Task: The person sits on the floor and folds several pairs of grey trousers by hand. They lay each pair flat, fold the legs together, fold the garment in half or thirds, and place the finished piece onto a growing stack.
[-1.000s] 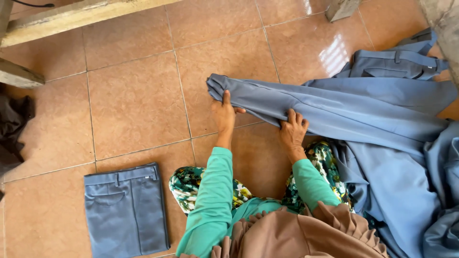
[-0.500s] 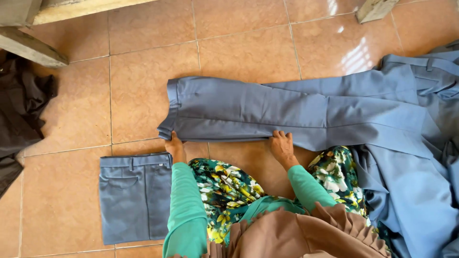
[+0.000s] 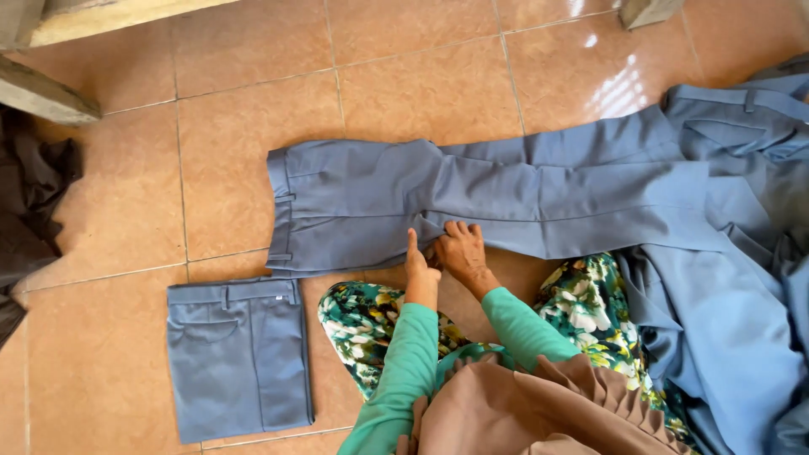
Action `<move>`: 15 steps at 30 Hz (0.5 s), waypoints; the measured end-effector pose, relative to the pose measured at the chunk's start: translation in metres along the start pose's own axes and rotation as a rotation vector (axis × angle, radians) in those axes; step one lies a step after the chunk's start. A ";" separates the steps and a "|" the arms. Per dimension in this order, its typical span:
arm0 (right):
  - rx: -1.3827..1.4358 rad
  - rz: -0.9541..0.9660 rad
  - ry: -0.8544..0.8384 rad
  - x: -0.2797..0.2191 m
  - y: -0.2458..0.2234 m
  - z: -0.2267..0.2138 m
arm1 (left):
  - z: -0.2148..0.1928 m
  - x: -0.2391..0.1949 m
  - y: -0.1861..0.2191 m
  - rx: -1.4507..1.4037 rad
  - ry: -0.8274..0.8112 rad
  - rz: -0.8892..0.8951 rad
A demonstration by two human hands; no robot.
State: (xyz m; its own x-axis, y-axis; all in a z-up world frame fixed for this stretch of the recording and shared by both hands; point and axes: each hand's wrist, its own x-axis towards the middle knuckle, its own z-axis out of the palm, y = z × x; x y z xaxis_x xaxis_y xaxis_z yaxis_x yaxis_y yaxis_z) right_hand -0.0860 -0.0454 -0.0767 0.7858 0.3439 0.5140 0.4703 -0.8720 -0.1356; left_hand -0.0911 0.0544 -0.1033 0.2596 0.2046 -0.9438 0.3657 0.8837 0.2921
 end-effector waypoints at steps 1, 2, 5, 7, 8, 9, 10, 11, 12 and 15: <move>-0.014 0.011 -0.002 -0.001 0.001 -0.006 | 0.005 0.023 -0.008 0.014 -0.007 -0.010; -0.024 0.020 -0.003 0.000 0.001 -0.011 | 0.010 0.045 -0.014 0.007 0.000 0.022; -0.085 0.039 -0.005 -0.004 0.018 -0.023 | 0.012 0.010 0.016 0.011 -0.133 0.086; -0.127 0.047 -0.003 -0.009 0.034 -0.023 | 0.000 -0.020 0.049 0.021 -0.269 0.125; -0.161 0.081 -0.001 -0.012 0.044 -0.021 | -0.010 -0.021 0.061 0.022 -0.297 0.165; -0.195 0.115 0.001 -0.015 0.053 -0.019 | -0.019 -0.021 0.073 0.024 -0.325 0.204; -0.195 0.122 0.003 -0.019 0.063 -0.016 | -0.031 -0.017 0.085 0.031 -0.326 0.206; -0.226 0.129 -0.007 -0.023 0.074 -0.012 | -0.044 -0.011 0.097 0.026 -0.340 0.226; -0.253 0.135 -0.018 -0.027 0.082 -0.009 | -0.058 -0.007 0.110 0.019 -0.350 0.248; -0.266 0.152 -0.055 -0.036 0.093 -0.009 | -0.089 0.005 0.155 -0.012 -0.317 0.297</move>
State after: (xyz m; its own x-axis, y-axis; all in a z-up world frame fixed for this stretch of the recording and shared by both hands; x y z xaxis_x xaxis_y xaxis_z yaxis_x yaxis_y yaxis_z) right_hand -0.0737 -0.1420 -0.1003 0.8632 0.2149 0.4569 0.2299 -0.9729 0.0234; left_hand -0.1128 0.2296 -0.0763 0.6144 0.3133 -0.7241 0.2233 0.8112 0.5405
